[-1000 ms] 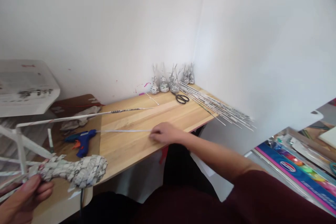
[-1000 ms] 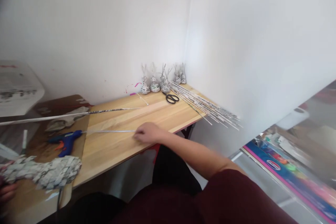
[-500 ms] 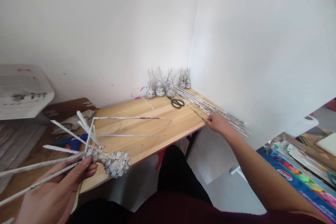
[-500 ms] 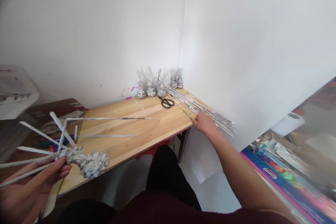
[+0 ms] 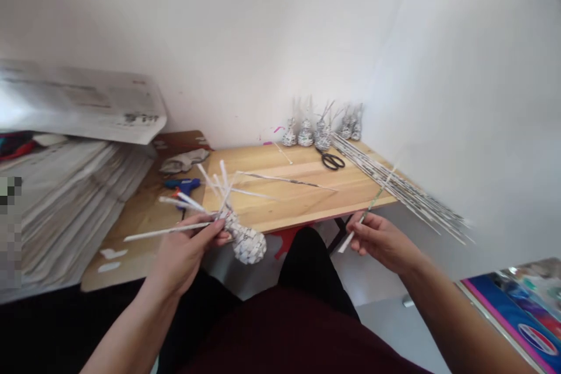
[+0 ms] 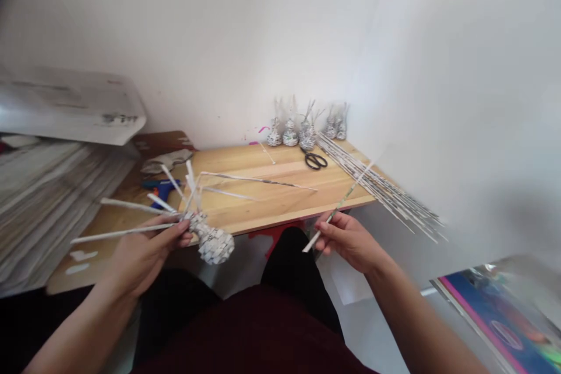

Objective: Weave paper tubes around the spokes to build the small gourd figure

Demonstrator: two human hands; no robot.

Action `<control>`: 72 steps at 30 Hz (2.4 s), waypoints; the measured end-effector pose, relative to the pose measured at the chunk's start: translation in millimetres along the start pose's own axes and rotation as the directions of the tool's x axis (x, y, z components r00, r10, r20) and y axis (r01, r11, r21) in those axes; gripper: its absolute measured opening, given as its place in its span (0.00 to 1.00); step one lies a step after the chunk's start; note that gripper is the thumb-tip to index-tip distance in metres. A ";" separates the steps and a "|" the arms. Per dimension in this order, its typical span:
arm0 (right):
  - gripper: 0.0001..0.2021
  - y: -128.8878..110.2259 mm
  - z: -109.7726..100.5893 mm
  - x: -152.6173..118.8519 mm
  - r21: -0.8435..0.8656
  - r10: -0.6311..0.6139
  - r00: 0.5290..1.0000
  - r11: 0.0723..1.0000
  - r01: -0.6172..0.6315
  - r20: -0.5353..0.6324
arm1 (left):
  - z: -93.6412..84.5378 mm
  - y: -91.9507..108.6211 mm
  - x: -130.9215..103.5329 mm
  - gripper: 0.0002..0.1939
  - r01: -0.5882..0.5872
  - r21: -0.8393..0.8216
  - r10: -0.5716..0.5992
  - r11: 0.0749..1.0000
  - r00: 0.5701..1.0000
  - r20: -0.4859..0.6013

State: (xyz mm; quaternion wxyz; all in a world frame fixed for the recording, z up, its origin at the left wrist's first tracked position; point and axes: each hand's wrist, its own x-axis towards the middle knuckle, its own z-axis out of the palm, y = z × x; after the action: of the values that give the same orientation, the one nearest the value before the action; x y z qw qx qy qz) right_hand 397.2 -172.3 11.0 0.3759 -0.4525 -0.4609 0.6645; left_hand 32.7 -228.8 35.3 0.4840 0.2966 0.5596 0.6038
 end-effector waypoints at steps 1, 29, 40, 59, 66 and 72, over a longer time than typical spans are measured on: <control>0.15 -3.9 18.2 -0.8 -0.006 -0.035 0.998 0.999 0.035 0.061 | 2.3 -0.6 -2.1 0.19 0.003 0.015 -0.003 1.000 1.000 0.015; 0.10 -26.0 166.8 23.9 -0.123 -0.451 0.850 0.860 0.496 0.273 | 9.6 1.8 -39.4 0.15 -0.017 0.107 -0.005 0.994 0.980 0.200; 0.10 -23.4 164.8 24.9 -0.182 -0.460 0.848 0.840 0.512 0.263 | 9.7 0.1 -37.0 0.13 0.000 0.098 -0.024 0.995 0.970 0.243; 0.10 -23.8 165.1 23.3 -0.451 -0.584 0.749 0.603 0.658 0.312 | 7.5 1.7 -40.1 0.15 -0.027 0.115 0.001 0.993 0.976 0.216; 0.10 -24.3 168.3 24.8 -0.489 -0.596 0.736 0.562 0.667 0.320 | 6.8 3.1 -40.6 0.15 -0.044 0.191 0.003 0.981 0.978 0.210; 0.11 -20.5 169.8 26.3 -0.468 -0.538 0.784 0.631 0.619 0.311 | 3.9 0.8 -39.8 0.13 -0.087 0.250 0.032 0.964 0.976 0.215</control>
State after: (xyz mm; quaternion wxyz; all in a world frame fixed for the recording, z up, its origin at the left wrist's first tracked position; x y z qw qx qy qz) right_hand 229.8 -188.4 51.9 0.3899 -0.3193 -0.7766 0.3780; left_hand 50.2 -263.7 44.1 0.4789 0.4354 0.5703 0.5058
